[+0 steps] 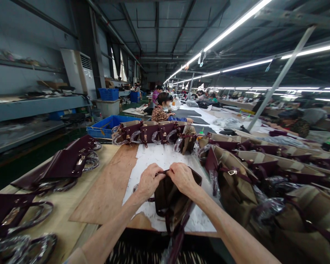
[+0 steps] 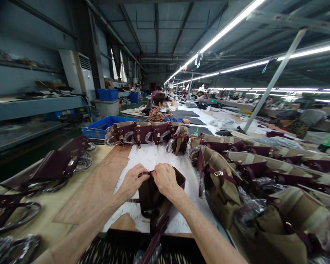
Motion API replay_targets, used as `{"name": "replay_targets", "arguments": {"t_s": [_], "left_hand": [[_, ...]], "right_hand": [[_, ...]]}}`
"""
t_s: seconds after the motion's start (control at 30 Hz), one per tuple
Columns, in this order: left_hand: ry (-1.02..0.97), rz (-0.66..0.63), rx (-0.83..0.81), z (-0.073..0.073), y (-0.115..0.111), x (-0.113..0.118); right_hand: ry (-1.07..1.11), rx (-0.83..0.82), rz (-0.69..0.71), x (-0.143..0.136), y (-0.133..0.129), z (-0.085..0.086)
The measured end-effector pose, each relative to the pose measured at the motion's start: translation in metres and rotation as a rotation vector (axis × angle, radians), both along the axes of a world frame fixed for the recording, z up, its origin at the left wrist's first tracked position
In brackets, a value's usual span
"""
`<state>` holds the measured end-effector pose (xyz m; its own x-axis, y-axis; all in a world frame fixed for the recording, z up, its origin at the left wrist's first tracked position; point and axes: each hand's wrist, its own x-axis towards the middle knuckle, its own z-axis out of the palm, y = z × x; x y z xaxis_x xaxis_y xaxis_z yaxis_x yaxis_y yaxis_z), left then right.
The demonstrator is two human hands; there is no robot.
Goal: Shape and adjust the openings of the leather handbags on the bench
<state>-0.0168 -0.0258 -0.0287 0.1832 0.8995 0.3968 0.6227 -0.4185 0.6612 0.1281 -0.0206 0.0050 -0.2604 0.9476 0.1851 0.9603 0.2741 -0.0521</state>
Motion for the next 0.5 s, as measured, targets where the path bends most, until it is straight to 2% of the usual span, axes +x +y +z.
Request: {"name": "replay_targets", "arguments": {"t_s": [0.07,0.2,0.33,0.43,0.5], "left_hand": [[0.026,-0.029,0.006,0.002,0.002,0.0],[0.093,-0.138,-0.109,0.007,0.011,0.004],[0.114,-0.3,-0.213,0.012,0.014,0.008],[0.142,-0.289,-0.2,0.016,0.008,0.007],[0.14,-0.255,-0.153,0.017,0.004,0.006]], "right_hand": [[0.002,-0.007,-0.004,0.001,0.001,-0.002],[0.046,-0.005,0.056,0.006,-0.002,-0.001],[0.092,0.125,0.128,0.02,-0.016,0.011],[0.102,0.165,-0.051,0.04,-0.033,0.018],[0.14,0.069,-0.212,0.056,-0.043,0.015]]}}
